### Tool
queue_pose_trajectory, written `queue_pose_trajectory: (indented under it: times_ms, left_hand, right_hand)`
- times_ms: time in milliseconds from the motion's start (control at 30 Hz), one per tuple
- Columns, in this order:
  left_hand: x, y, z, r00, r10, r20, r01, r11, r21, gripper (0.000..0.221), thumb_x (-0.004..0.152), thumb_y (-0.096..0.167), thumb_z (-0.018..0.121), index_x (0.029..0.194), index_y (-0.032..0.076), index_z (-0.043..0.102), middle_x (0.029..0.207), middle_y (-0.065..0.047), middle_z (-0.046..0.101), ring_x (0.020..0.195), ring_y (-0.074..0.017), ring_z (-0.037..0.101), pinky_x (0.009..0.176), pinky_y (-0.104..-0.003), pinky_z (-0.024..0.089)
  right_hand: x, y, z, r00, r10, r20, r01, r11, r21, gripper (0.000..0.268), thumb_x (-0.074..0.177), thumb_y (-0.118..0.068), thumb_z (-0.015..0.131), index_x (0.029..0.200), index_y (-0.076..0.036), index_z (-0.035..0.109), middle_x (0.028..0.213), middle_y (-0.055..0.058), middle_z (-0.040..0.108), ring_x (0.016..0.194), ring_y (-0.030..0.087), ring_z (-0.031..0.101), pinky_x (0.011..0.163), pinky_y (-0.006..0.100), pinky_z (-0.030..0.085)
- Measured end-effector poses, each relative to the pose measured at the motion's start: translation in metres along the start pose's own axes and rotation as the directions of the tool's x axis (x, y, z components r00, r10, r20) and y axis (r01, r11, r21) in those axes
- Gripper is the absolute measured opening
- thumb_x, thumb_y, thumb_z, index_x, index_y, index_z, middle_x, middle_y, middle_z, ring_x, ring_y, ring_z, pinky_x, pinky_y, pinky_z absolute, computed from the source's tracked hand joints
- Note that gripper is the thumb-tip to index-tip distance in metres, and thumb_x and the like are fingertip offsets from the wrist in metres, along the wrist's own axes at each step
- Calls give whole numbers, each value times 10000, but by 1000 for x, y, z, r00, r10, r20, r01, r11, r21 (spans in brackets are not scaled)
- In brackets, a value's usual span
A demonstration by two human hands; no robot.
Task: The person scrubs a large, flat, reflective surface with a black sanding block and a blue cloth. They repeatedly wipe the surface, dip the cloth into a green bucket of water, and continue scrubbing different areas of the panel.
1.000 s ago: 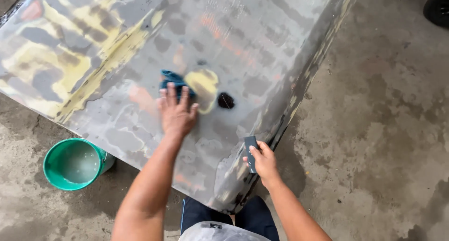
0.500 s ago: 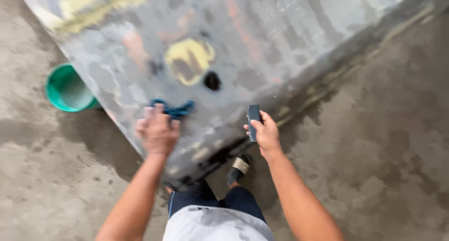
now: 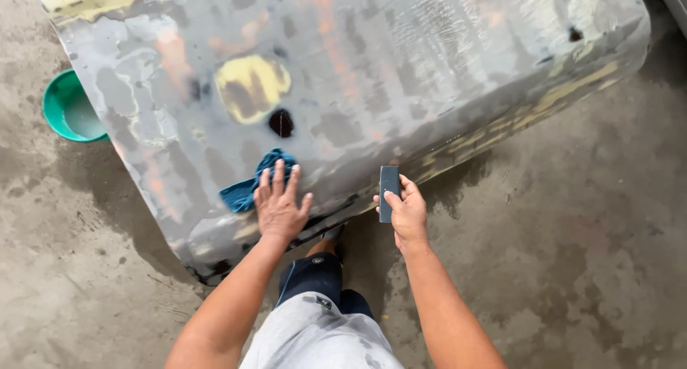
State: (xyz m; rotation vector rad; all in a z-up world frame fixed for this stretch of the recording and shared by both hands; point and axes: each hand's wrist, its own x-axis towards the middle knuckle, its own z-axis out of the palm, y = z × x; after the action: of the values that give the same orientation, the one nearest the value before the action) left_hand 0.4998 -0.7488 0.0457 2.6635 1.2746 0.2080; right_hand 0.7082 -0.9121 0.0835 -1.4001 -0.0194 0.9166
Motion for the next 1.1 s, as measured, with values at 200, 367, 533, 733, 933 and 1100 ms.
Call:
queue_pose_trajectory:
  times_ms: [200, 367, 533, 733, 933, 1100]
  left_hand:
    - [79, 101, 29, 976, 211, 59, -200, 967, -157, 721, 882, 530, 626, 1527, 253, 463, 1673, -62, 258, 1530, -366, 175, 1174, -565, 168]
    - [147, 183, 52, 930, 333, 153, -293, 926, -238, 704, 902, 535, 603, 1532, 257, 458, 1681, -48, 248, 1552, -359, 150, 1191, -594, 136]
    - [241, 178, 62, 910, 389, 141, -358, 911, -205, 678, 924, 551, 573, 1532, 280, 447, 1685, -42, 260, 1550, -359, 159, 1196, -609, 127]
    - [309, 58, 47, 998, 53, 17, -53, 999, 11, 694, 987, 603, 498, 1614, 335, 366, 1730, -35, 137, 1574, -368, 69, 1172, -690, 105]
    - [233, -20, 29, 777, -588, -226, 614, 787, 64, 680, 1069, 559, 515, 1654, 236, 392, 1728, -129, 202, 1540, -426, 185, 1126, -685, 203]
    - [179, 62, 24, 772, -539, -337, 607, 782, 141, 621, 1016, 500, 559, 1541, 169, 569, 1645, -129, 409, 1332, -410, 423, 1061, -591, 348]
  right_hand:
    - [69, -27, -28, 999, -1, 34, 2, 1000, -29, 385, 925, 33, 605, 1301, -3, 530, 1043, 113, 694, 837, 188, 722, 681, 311, 593]
    - [142, -27, -73, 1000, -8, 19, 10, 997, -73, 418, 917, 43, 597, 1320, -19, 510, 1073, 116, 686, 856, 202, 704, 680, 325, 582]
    - [195, -72, -75, 999, 22, 23, -21, 998, -54, 437, 896, 70, 534, 1327, 5, 511, 1091, 126, 674, 885, 215, 715, 699, 340, 594]
    - [253, -118, -44, 982, -37, 187, 74, 978, -194, 446, 933, 79, 569, 1371, 13, 510, 1124, 116, 654, 923, 186, 695, 752, 323, 585]
    - [324, -144, -14, 939, 43, 341, 16, 986, -168, 410, 941, 60, 584, 1331, -1, 475, 1048, 149, 695, 897, 199, 709, 753, 322, 589]
    - [349, -177, 25, 925, 160, 344, -94, 975, -199, 371, 901, 55, 624, 1247, -15, 509, 1008, 117, 684, 880, 177, 723, 737, 320, 598]
